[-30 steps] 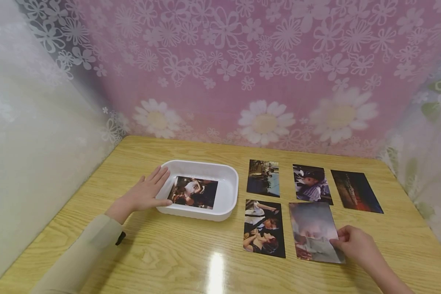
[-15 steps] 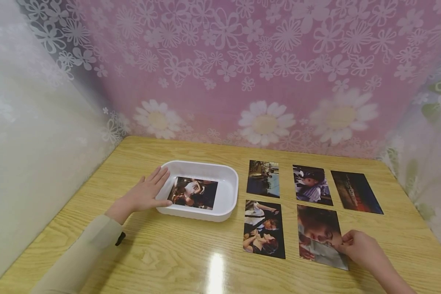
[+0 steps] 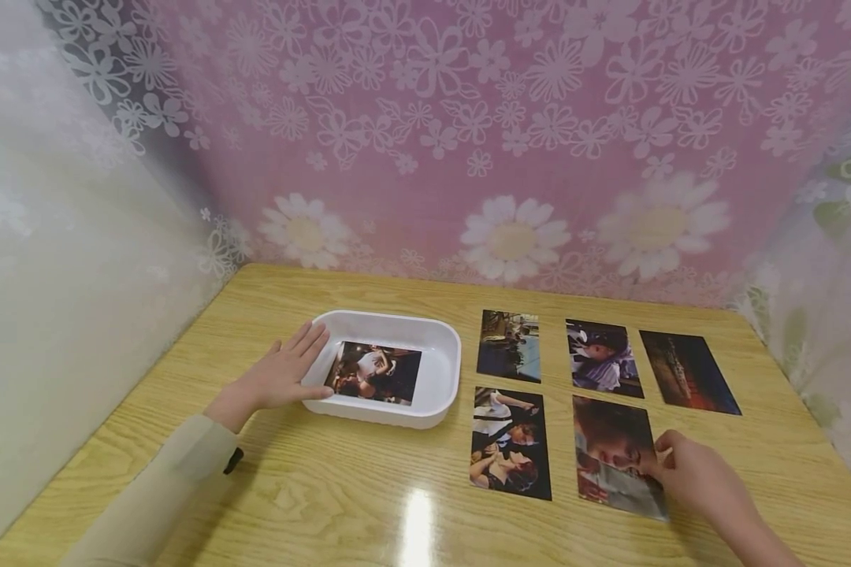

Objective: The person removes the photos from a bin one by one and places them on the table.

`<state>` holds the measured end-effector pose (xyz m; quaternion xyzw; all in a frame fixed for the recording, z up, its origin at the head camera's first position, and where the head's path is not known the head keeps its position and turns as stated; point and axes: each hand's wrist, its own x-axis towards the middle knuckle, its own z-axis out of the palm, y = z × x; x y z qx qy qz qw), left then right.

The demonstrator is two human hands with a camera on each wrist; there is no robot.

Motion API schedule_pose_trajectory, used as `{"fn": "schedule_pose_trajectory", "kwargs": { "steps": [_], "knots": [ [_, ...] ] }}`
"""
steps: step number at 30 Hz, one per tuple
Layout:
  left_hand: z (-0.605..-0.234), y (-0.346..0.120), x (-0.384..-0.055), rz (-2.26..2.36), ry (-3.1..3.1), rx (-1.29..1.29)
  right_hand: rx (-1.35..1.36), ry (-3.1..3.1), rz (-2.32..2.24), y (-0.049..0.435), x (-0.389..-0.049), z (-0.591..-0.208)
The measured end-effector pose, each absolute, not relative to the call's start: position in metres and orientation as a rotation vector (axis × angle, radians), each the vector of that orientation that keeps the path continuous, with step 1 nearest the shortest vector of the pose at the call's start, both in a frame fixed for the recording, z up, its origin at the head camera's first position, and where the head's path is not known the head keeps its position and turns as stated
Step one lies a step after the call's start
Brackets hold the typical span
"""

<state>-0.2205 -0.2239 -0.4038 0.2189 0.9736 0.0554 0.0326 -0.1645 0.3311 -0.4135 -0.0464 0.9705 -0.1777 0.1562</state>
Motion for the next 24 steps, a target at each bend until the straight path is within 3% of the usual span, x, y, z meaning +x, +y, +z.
{"fn": "schedule_pose_trajectory", "kwargs": {
  "steps": [8, 24],
  "knots": [
    [-0.402, -0.224, -0.220, 0.183, 2.994, 0.667, -0.305, 2.954, -0.566, 0.299, -0.170, -0.385],
    [-0.402, -0.223, -0.218, 0.201, 3.028, 0.698, -0.665, 3.030, -0.753, 0.196, -0.196, -0.364]
  ]
}}
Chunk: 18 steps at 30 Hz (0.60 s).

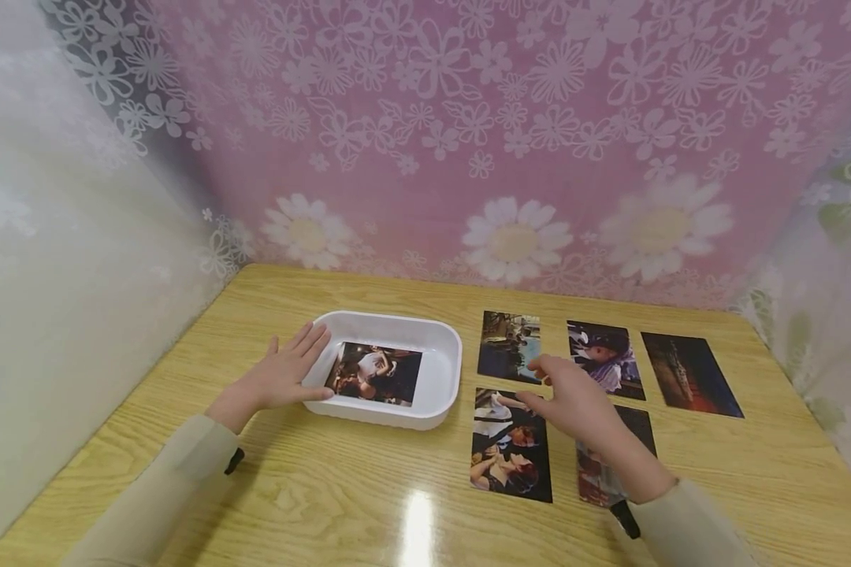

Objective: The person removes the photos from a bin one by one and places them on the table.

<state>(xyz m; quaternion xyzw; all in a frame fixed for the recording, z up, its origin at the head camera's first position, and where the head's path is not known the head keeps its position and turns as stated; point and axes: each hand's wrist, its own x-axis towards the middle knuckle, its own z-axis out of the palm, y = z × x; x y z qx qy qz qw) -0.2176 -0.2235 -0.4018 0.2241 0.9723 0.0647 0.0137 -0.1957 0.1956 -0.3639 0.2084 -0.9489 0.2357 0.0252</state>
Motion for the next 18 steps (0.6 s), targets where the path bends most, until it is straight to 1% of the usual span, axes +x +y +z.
{"fn": "schedule_pose_trajectory", "kwargs": {
  "steps": [4, 9, 18],
  "knots": [
    [-0.403, -0.222, -0.217, 0.224, 3.037, 0.727, 0.738, -2.909, 0.760, 0.169, -0.205, -0.363],
    [-0.404, -0.222, -0.218, 0.185, 3.033, 0.697, 0.837, -2.879, 0.779, 0.138, -0.217, -0.363],
    [-0.404, -0.221, -0.220, 0.141, 3.029, 0.684, 0.965, -2.890, 0.718, 0.093, -0.232, -0.367]
  ]
}}
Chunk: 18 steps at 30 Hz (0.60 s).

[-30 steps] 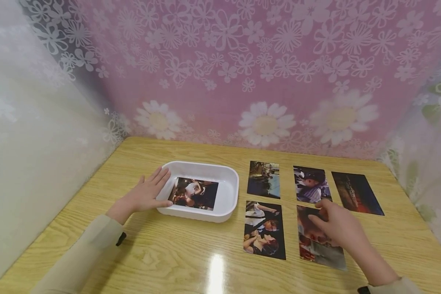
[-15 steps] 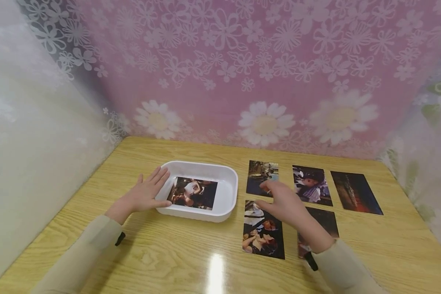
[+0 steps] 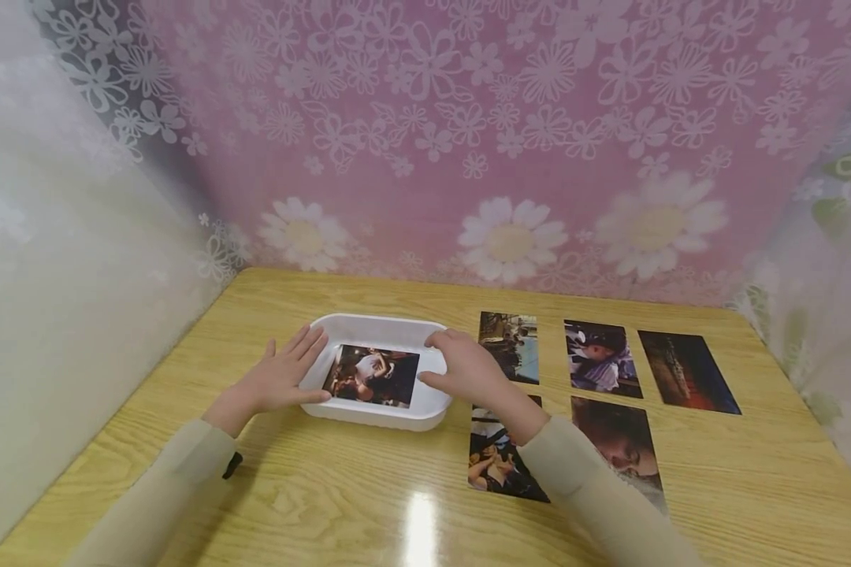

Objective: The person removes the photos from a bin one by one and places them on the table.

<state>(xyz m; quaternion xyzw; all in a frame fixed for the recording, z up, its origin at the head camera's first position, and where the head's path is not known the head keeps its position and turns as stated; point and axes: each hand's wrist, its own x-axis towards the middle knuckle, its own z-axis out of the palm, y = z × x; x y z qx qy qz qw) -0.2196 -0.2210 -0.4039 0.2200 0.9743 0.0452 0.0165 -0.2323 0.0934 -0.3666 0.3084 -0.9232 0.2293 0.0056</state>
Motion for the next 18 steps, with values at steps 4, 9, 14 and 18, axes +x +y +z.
{"fn": "schedule_pose_trajectory", "kwargs": {
  "steps": [4, 9, 14, 18],
  "knots": [
    [-0.404, -0.221, -0.219, 0.135, 3.035, 0.693, 1.010, -2.918, 0.666, 0.075, -0.240, -0.374],
    [-0.406, -0.222, -0.219, 0.136, 3.048, 0.711, 1.058, -2.963, 0.607, 0.057, -0.247, -0.384],
    [-0.406, -0.222, -0.220, 0.146, 3.049, 0.697, 1.079, -3.036, 0.483, 0.043, -0.253, -0.395],
    [-0.405, -0.222, -0.220, 0.135, 3.042, 0.699, 1.080, -3.110, 0.327, 0.035, -0.257, -0.403]
  ]
}}
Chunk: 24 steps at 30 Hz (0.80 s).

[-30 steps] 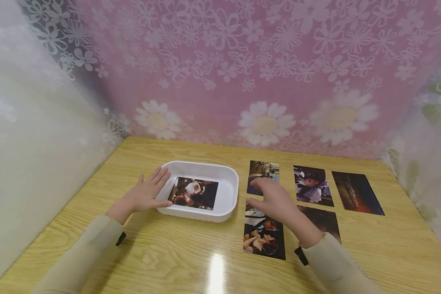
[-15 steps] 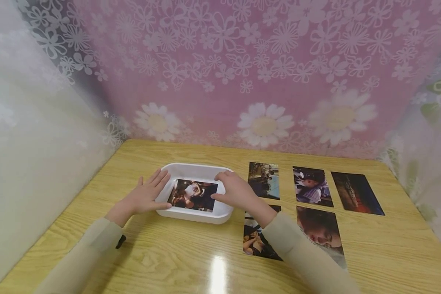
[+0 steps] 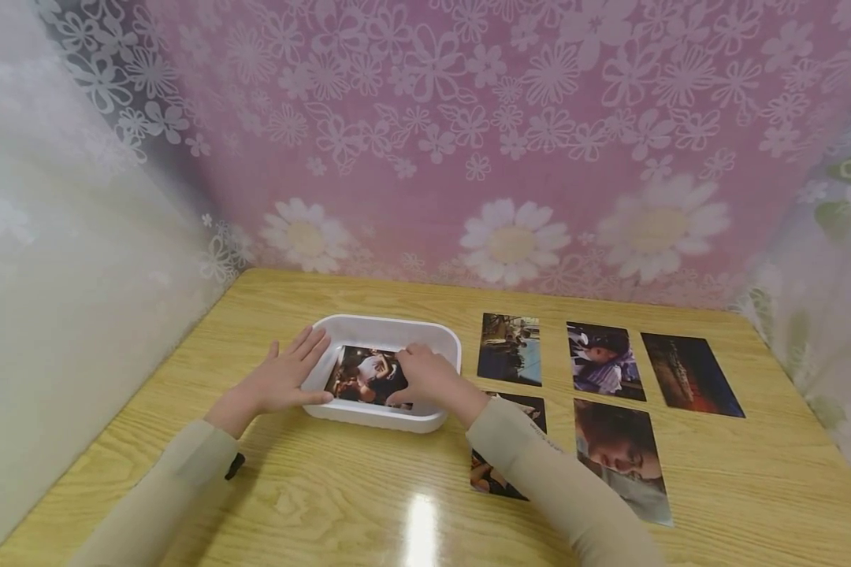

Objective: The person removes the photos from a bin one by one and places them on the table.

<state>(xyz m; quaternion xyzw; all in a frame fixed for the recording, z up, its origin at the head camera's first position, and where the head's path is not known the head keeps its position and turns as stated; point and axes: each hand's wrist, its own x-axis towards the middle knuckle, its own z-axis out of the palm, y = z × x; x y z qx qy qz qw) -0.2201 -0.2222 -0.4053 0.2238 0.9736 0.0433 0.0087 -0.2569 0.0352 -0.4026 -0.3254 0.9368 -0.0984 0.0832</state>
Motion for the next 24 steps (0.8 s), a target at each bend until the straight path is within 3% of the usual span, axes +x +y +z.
{"fn": "schedule_pose_trajectory", "kwargs": {
  "steps": [12, 24],
  "knots": [
    [-0.404, -0.222, -0.218, 0.150, 3.035, 0.695, -0.896, 2.736, -0.011, 0.028, -0.261, -0.414],
    [-0.405, -0.222, -0.219, 0.142, 3.031, 0.697, -0.797, 2.752, -0.076, 0.026, -0.267, -0.414]
  ]
}}
